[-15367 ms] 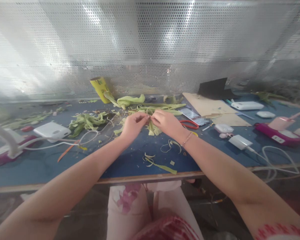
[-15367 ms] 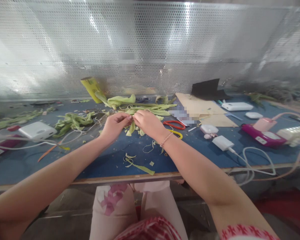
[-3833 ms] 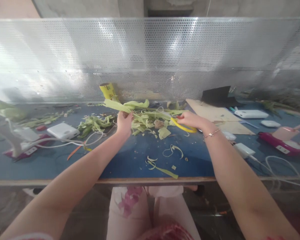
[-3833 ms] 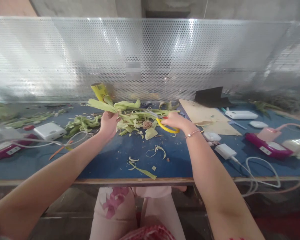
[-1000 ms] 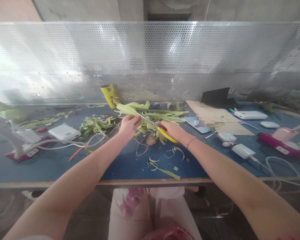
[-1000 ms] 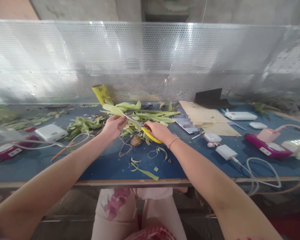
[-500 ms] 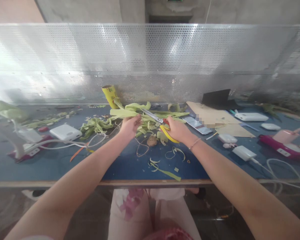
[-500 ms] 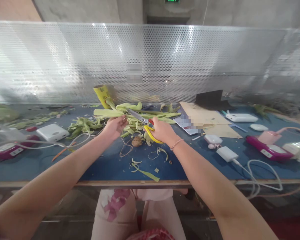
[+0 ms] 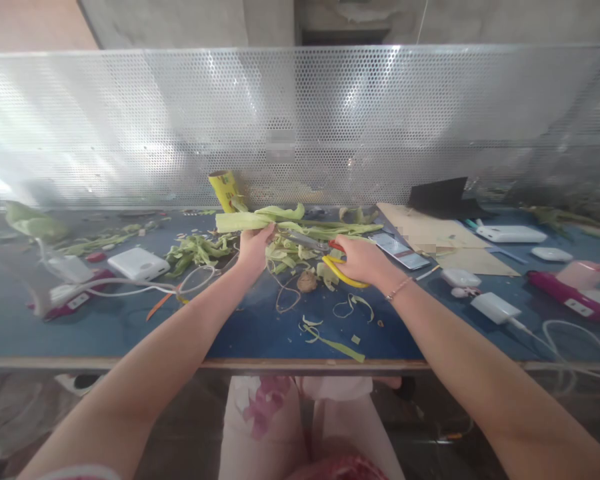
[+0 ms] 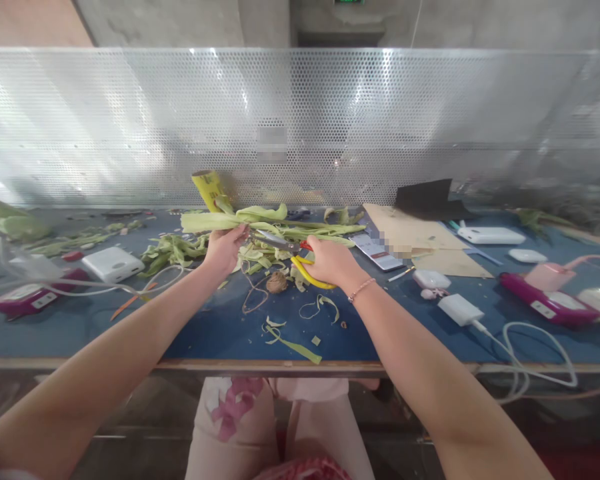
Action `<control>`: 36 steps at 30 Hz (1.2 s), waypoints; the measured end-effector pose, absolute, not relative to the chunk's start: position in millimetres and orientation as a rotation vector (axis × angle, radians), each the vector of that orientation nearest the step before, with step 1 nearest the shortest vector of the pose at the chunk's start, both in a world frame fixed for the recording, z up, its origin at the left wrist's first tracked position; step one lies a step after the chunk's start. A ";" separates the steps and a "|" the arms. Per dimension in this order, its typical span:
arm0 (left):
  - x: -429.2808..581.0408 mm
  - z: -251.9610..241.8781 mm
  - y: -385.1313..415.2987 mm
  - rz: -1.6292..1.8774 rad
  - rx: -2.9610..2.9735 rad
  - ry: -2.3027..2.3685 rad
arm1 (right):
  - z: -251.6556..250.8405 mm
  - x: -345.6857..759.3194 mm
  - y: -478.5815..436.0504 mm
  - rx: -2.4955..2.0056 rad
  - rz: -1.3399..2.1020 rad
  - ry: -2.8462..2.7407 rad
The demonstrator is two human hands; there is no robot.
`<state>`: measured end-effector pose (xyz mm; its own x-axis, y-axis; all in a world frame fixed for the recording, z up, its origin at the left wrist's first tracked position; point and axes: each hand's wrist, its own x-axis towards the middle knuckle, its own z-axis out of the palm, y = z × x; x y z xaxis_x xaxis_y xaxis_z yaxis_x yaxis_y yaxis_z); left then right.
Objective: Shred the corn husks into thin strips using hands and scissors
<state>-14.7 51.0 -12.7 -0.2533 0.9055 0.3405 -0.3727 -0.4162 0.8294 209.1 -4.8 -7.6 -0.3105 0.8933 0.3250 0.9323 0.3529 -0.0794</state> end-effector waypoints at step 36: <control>-13.8 -20.6 46.8 1.755 1.426 0.915 | -5.4 204.8 -6.7 -1.575 -0.170 -2.348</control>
